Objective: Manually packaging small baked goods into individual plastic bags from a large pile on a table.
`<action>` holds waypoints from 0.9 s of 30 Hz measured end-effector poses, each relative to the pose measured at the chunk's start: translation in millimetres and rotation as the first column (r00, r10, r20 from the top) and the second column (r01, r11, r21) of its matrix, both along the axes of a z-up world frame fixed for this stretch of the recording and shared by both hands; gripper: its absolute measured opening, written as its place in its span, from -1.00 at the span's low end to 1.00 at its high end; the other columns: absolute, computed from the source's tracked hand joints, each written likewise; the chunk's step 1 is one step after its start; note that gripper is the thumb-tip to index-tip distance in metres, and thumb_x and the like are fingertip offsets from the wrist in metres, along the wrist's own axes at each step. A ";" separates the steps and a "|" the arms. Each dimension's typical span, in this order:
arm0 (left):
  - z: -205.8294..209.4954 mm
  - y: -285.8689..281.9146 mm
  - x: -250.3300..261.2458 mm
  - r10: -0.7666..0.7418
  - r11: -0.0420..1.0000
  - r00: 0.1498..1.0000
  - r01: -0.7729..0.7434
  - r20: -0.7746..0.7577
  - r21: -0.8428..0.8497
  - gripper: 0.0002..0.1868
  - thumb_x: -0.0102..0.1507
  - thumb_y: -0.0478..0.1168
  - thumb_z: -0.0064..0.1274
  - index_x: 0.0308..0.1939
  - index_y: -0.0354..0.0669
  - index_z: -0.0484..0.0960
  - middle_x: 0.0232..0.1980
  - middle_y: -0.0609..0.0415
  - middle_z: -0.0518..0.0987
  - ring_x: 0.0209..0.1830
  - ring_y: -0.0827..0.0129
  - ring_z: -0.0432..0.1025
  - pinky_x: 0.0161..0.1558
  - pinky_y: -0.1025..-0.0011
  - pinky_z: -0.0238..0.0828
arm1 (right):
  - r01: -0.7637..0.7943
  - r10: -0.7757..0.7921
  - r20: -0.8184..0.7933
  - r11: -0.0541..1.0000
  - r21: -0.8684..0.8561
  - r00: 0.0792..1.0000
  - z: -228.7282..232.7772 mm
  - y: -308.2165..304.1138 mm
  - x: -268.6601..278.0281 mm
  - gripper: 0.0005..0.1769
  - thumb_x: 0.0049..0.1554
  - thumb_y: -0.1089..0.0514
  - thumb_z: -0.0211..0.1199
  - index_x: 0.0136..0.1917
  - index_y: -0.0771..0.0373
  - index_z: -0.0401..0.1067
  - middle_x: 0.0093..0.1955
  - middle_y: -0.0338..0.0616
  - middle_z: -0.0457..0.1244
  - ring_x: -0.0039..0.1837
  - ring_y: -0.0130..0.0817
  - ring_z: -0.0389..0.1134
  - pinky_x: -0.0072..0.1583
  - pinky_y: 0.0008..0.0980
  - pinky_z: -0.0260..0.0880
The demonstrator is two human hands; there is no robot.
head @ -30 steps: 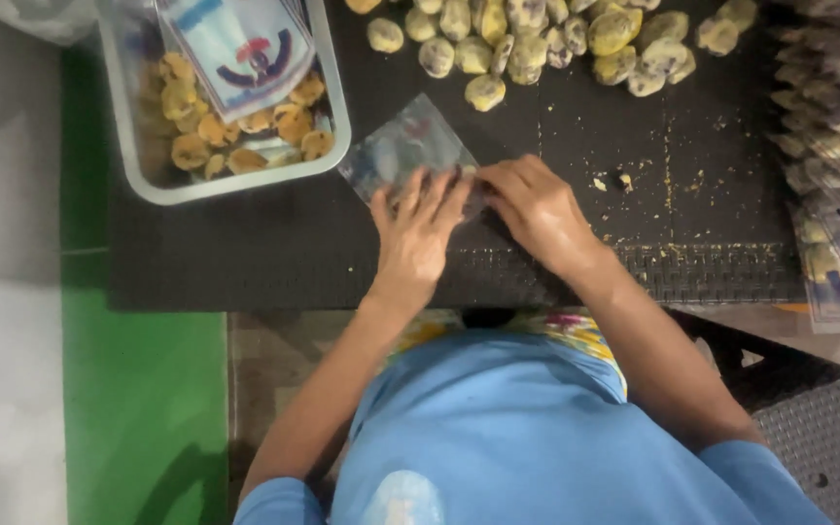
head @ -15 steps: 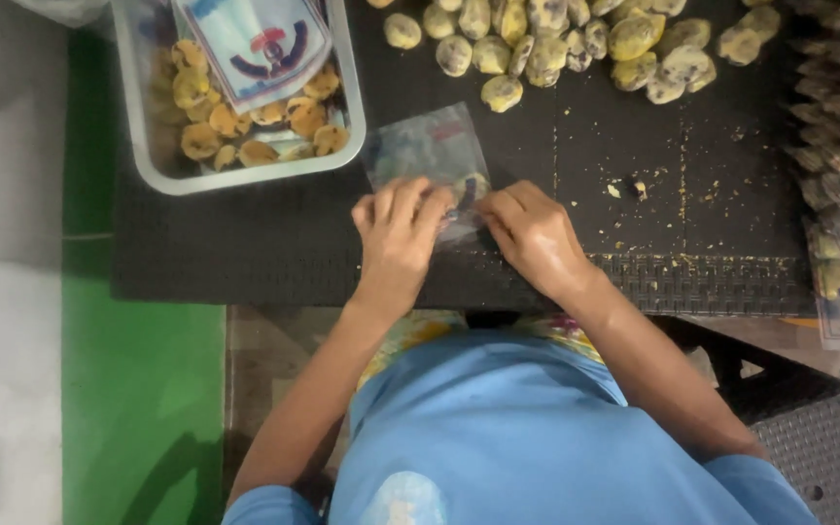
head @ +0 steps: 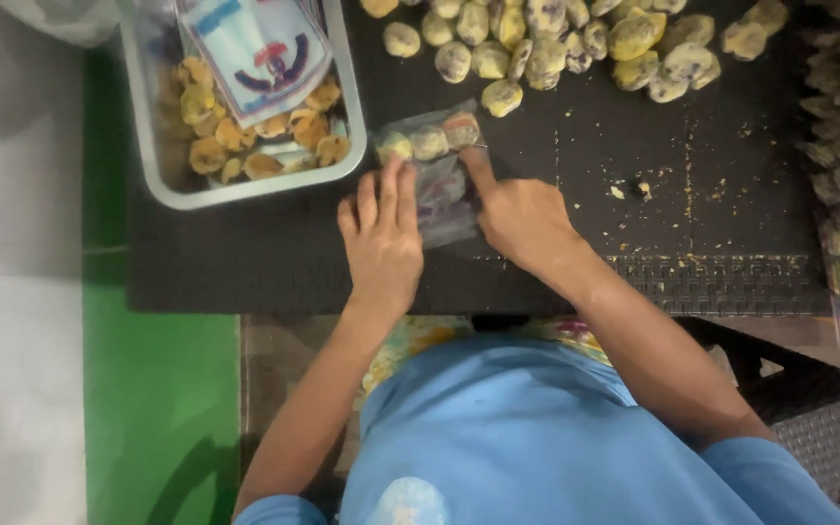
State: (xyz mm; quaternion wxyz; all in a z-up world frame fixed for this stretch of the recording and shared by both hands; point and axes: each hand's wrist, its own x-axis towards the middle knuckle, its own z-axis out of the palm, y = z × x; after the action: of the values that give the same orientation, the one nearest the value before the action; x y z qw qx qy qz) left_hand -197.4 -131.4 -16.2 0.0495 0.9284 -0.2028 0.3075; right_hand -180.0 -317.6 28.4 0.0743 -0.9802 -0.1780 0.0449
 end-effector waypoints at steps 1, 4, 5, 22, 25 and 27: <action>0.7 -2.2 0.2 -0.009 1.000 1.000 0.009 0.004 -0.001 -0.62 0.37 -0.39 -0.35 0.25 -0.28 0.39 0.34 -0.19 0.35 0.21 -0.08 0.28 0.10 0.00 0.12 | 0.009 -0.009 0.004 1.000 -0.001 1.000 6.5 -0.6 2.9 -0.19 0.03 0.19 0.14 0.52 0.28 0.00 -0.28 0.11 0.37 -0.21 0.08 0.46 -0.23 0.08 0.45; 3.3 -7.6 0.5 0.019 1.000 0.999 -0.019 -0.030 -0.007 -0.57 0.31 -0.47 -0.31 0.27 -0.35 0.37 0.36 -0.27 0.32 0.27 -0.11 0.23 0.15 -0.10 -0.05 | 0.012 -0.011 -0.071 1.000 0.011 0.997 26.2 -15.1 16.6 -0.24 0.03 0.17 0.15 0.49 0.26 0.10 -0.23 0.19 0.38 -0.16 0.13 0.45 -0.23 0.06 0.45; 4.6 -7.2 0.0 0.001 1.000 0.996 -0.002 -0.091 -0.010 -0.55 0.32 -0.48 -0.34 0.30 -0.35 0.31 0.38 -0.26 0.28 0.34 -0.12 0.14 0.19 -0.11 -0.09 | 0.025 0.055 -0.257 0.955 0.296 0.965 32.8 -26.9 25.5 -0.29 0.01 0.07 0.16 0.41 0.32 0.20 -0.21 0.28 0.37 -0.11 0.23 0.42 -0.13 0.13 0.41; -11.4 -53.3 -0.3 -0.285 0.875 0.888 0.088 -0.360 -0.477 -0.54 0.46 -0.10 -0.32 0.43 -0.13 0.21 0.39 -0.02 0.34 0.39 0.05 0.11 0.25 -0.01 -0.05 | 0.202 -0.305 0.171 0.871 0.448 0.937 -27.2 -76.2 -21.8 -0.64 0.08 -0.05 0.40 0.08 0.11 0.47 -0.12 -0.19 0.23 -0.05 -0.20 0.32 -0.10 -0.26 0.33; -6.3 -56.9 -1.1 -0.273 0.879 0.890 0.078 -0.365 -0.470 -0.53 0.47 -0.05 -0.36 0.42 -0.12 0.23 0.39 0.00 0.34 0.38 0.09 0.12 0.24 0.01 -0.04 | 0.084 -0.192 0.180 0.873 0.481 0.965 -14.4 -40.4 -29.0 -0.59 -0.08 0.10 0.45 0.03 0.15 0.42 -0.08 -0.07 0.26 0.01 -0.04 0.35 0.00 -0.14 0.37; 1.9 -52.7 -2.1 -0.291 0.857 0.879 0.063 -0.378 -0.512 -0.53 0.48 -0.07 -0.38 0.41 -0.21 0.22 0.36 -0.12 0.34 0.36 0.00 0.13 0.22 -0.04 -0.05 | -0.014 -0.128 0.167 0.754 0.656 0.978 -0.5 -28.7 -16.8 -0.65 -0.06 0.25 0.41 0.03 0.13 0.46 -0.01 -0.17 0.31 -0.04 -0.20 0.41 -0.05 -0.26 0.42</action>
State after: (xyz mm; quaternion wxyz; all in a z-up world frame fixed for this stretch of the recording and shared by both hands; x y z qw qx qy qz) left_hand -199.5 -184.2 -14.3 0.3541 0.9076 -0.1893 0.1229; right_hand -196.8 -346.3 27.9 0.3948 -0.8967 -0.1588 -0.1221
